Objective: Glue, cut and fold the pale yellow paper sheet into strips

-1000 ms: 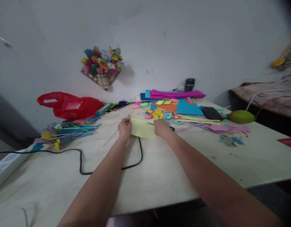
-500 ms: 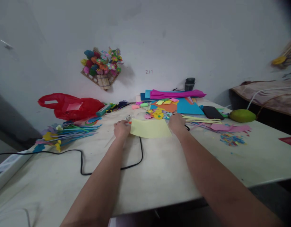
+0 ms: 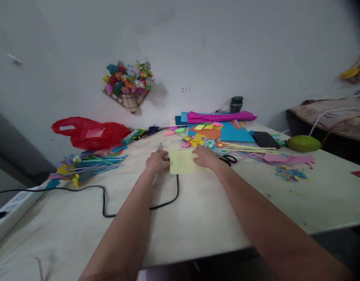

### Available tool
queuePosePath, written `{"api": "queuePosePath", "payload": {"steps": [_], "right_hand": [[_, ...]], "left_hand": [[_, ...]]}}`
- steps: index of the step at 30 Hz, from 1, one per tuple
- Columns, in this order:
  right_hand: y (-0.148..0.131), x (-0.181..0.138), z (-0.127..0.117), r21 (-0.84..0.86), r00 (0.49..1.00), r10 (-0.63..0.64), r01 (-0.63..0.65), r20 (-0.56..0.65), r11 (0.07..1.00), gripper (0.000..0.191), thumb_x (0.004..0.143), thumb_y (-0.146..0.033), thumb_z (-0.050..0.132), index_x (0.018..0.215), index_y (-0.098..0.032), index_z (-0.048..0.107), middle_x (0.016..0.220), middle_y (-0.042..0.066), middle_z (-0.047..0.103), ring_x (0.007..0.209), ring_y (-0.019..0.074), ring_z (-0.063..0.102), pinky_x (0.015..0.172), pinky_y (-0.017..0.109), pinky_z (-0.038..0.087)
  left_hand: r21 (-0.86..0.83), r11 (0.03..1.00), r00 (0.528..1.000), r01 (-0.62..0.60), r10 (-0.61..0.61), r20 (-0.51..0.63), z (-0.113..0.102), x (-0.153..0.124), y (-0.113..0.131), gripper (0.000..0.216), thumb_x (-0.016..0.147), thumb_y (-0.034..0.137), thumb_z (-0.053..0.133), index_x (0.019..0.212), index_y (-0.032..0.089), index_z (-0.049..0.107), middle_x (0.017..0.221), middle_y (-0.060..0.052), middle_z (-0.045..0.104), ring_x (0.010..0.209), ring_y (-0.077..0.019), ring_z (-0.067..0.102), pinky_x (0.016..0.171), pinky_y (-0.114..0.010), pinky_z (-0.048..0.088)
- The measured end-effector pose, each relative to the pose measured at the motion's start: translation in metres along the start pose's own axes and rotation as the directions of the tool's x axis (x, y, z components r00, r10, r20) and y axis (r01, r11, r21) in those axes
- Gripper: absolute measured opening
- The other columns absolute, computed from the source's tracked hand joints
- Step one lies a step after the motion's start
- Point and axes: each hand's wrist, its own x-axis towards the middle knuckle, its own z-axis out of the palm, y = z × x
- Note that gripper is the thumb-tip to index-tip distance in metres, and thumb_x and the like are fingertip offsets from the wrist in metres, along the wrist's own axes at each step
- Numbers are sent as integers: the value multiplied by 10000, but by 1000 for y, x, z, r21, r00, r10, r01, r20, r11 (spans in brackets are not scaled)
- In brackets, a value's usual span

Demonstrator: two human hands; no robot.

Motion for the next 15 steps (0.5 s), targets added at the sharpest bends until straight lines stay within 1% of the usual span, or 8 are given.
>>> {"api": "queuePosePath", "payload": {"steps": [2, 5, 8, 10, 13, 15], "right_hand": [[-4, 1, 4, 22, 998, -54, 54, 13, 998, 420, 772, -310, 479, 1160, -181, 579, 1159, 108, 533, 1067, 243, 482, 884, 322, 358], [-6, 2, 8, 43, 994, -105, 104, 13, 994, 420, 772, -302, 482, 1165, -185, 576, 1163, 94, 536, 1082, 229, 473, 907, 298, 340], [-7, 1, 9, 41, 993, -119, 119, 16, 992, 407, 777, -299, 479, 1155, -186, 582, 1152, 92, 543, 1082, 225, 472, 903, 294, 342], [-8, 1, 8, 34, 993, -119, 118, 21, 992, 398, 787, -307, 471, 1149, -188, 585, 1150, 94, 544, 1086, 226, 467, 899, 298, 343], [-9, 0, 7, 30, 993, -114, 113, 30, 993, 394, 797, -323, 467, 1147, -189, 586, 1149, 96, 544, 1084, 227, 464, 887, 298, 349], [-10, 1, 7, 23, 993, -112, 111, 33, 994, 389, 801, -330, 465, 1141, -189, 591, 1141, 100, 546, 1072, 227, 471, 873, 297, 357]], "left_hand": [[-44, 998, 999, -42, 42, 11, 2, -1, 2, 503, 656, 404, 583, 1143, 284, 545, 1228, -17, 516, 1022, -229, 518, 815, -290, 416], [-29, 995, 995, -98, 98, -4, 6, -2, 5, 479, 663, 379, 596, 1127, 267, 555, 1194, -47, 526, 1042, -231, 517, 846, -286, 411], [2, 993, 993, -117, 117, -24, 9, 0, 5, 450, 660, 336, 606, 1098, 240, 567, 1151, -73, 539, 1040, -236, 517, 860, -291, 408], [14, 993, 992, -119, 119, -31, 9, 4, 3, 448, 650, 336, 615, 1081, 224, 567, 1123, -82, 546, 1013, -236, 530, 848, -292, 415], [15, 990, 990, -142, 142, 13, 6, 9, -4, 510, 602, 381, 657, 1072, 207, 565, 1110, -89, 540, 966, -233, 552, 820, -283, 430], [3, 981, 979, -193, 193, 71, 1, 11, -11, 636, 529, 424, 709, 1104, 203, 552, 1134, -94, 520, 966, -239, 551, 832, -288, 427]]}}
